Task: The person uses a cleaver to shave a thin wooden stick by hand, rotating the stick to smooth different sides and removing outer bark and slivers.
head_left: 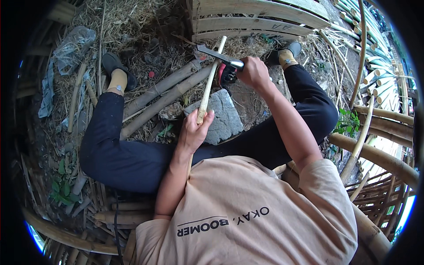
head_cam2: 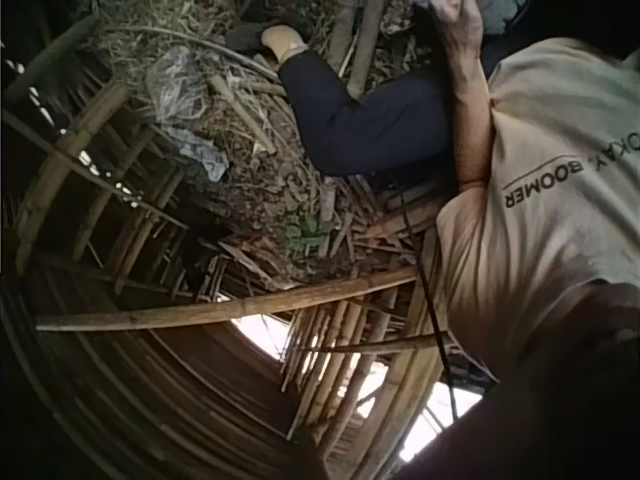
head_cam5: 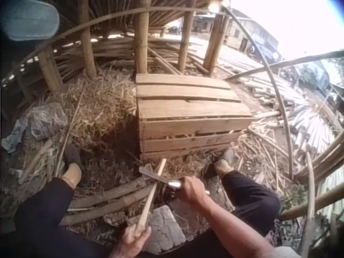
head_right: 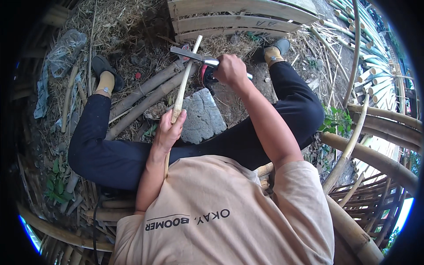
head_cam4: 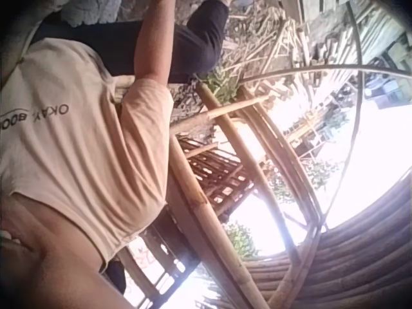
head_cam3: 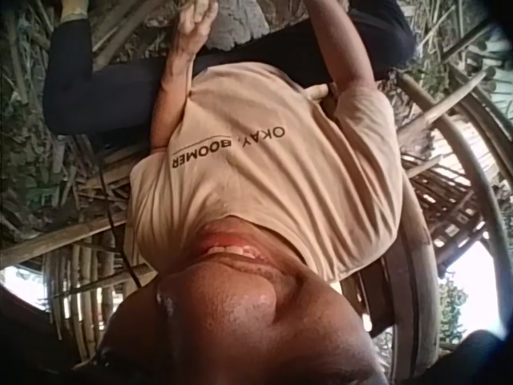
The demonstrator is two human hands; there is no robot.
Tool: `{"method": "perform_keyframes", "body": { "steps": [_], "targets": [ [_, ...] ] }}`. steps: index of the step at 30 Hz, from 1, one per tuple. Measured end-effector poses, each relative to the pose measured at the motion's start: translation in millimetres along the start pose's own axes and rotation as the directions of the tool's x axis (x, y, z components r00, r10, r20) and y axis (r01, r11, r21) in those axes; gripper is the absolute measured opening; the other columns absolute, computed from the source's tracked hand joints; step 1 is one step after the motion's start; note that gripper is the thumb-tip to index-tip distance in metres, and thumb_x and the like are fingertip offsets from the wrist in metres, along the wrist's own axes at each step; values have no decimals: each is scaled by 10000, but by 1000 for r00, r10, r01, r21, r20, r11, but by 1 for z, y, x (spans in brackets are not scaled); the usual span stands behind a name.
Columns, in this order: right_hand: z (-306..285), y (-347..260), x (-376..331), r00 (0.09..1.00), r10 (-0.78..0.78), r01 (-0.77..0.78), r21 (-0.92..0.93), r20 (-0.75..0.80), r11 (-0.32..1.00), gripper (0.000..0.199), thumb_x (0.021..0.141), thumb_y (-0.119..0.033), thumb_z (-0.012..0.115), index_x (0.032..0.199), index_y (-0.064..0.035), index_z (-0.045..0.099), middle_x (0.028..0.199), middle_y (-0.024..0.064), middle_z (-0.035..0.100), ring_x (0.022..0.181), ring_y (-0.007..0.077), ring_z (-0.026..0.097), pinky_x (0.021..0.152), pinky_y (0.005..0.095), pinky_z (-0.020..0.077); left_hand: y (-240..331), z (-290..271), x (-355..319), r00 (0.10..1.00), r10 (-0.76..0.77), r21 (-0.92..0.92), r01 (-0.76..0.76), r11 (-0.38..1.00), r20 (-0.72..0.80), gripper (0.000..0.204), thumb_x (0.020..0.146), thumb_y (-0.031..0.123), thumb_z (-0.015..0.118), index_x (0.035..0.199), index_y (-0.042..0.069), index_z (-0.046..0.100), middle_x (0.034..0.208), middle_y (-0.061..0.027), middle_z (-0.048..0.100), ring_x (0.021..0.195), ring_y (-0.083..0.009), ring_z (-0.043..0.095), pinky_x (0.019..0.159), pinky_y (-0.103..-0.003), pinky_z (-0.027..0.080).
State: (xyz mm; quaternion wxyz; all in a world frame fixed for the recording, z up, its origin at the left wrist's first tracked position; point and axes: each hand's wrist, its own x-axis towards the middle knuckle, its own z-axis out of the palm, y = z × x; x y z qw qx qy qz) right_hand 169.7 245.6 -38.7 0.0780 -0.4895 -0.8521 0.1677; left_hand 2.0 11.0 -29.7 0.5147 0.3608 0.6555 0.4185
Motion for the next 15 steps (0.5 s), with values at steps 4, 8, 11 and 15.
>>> {"method": "perform_keyframes", "body": {
  "steps": [4,8,11,15],
  "targets": [
    [-4,23,16,984,179,-179,77,-4,981,241,719,-186,677,879,-19,743,814,259,701,788,419,706,786,491,569,2,1,-2,1000,11,-17,-10,1000,18,423,963,413,655,811,29,560,614,-35,505,570,-139,492,542,-332,399],
    [-24,38,27,947,320,-316,189,7,930,381,852,-343,673,918,29,720,759,258,695,741,400,715,740,472,557,19,-5,-8,965,-83,-373,173,912,247,390,1002,417,604,798,100,504,594,54,424,485,-46,385,438,-249,311],
    [-32,28,16,960,277,-260,245,-36,934,431,856,-396,695,855,35,689,703,228,682,688,375,699,686,460,532,20,-5,-6,954,-120,-474,243,846,275,364,1034,426,540,837,125,481,609,92,355,457,7,290,392,-193,212],
    [-27,17,14,983,178,-181,300,38,937,442,860,-415,714,794,21,679,717,216,691,685,334,698,694,448,521,14,-10,2,958,-154,-513,261,818,242,368,1045,445,505,862,126,476,621,98,339,450,20,264,379,-176,183]
  ]
}}
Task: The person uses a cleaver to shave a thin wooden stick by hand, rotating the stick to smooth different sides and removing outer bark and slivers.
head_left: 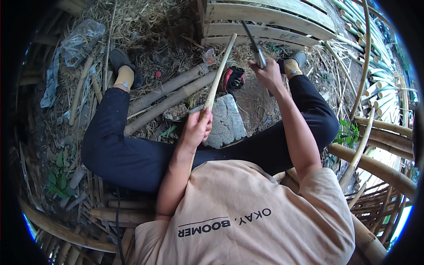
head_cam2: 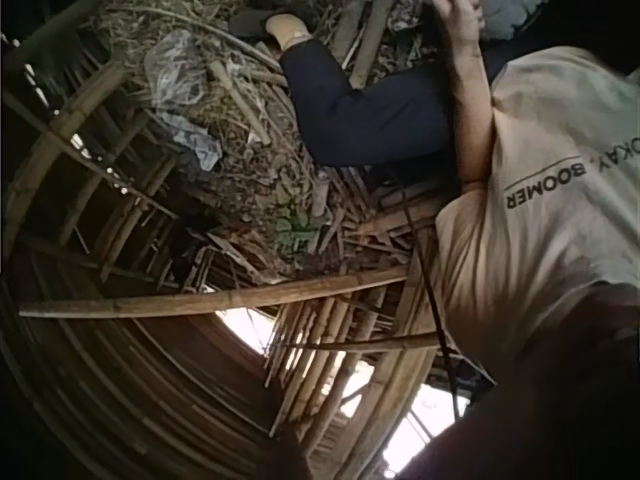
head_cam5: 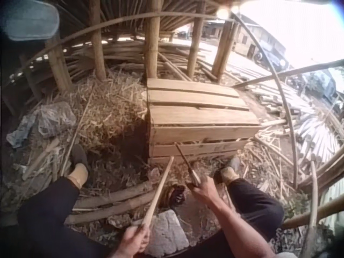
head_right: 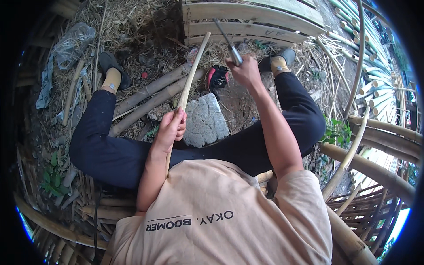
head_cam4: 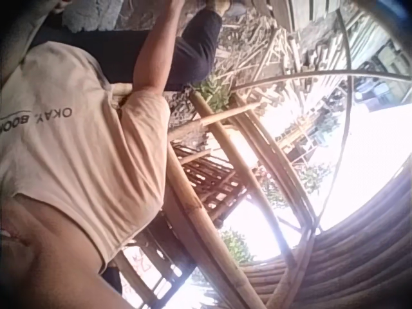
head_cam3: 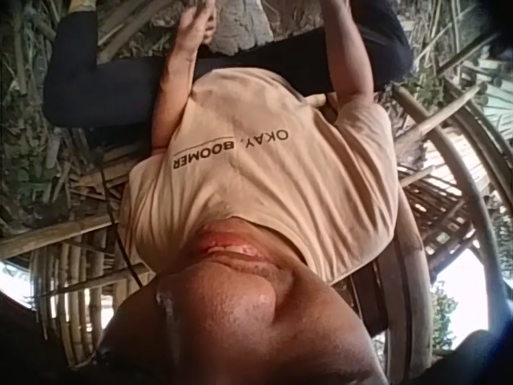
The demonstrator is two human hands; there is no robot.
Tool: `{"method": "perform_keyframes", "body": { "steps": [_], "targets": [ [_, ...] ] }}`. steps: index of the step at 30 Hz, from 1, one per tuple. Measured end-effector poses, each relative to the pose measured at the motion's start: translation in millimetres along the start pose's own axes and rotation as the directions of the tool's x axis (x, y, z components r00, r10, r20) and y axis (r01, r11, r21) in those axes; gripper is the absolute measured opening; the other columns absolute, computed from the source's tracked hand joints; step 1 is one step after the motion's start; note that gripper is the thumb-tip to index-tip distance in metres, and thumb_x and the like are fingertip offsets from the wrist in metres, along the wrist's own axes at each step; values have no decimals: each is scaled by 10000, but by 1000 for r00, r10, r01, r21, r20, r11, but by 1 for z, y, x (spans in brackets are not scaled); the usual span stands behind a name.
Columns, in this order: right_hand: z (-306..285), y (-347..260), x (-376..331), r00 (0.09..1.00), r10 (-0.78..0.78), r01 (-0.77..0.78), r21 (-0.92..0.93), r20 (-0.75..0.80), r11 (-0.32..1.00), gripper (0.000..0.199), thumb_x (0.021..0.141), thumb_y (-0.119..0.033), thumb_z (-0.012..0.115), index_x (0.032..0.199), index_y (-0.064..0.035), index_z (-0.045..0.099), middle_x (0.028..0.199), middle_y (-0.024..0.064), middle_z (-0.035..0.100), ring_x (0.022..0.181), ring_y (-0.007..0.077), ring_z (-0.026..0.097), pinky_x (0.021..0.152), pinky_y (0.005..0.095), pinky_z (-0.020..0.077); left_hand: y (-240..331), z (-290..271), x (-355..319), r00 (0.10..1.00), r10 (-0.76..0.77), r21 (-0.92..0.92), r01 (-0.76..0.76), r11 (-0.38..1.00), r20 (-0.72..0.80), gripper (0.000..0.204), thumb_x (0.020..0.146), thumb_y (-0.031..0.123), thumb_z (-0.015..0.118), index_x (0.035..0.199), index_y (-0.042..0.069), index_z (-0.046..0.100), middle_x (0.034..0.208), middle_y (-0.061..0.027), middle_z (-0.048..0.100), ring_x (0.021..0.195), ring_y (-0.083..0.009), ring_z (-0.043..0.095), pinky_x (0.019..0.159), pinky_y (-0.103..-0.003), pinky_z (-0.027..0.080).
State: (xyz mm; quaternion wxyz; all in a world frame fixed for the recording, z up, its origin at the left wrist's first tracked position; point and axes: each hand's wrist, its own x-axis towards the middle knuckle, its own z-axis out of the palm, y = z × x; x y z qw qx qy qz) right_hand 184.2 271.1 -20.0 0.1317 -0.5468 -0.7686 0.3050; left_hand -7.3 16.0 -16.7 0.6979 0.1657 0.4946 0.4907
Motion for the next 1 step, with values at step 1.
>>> {"method": "perform_keyframes", "body": {
  "steps": [1],
  "targets": [
    [-1,-18,-11,999,-16,15,25,36,1000,441,861,-416,717,788,17,684,724,214,694,697,327,704,703,448,523,0,-5,0,1000,-24,-42,24,999,0,365,1044,447,506,868,129,480,619,92,353,447,17,274,380,-176,183]
  ]
}}
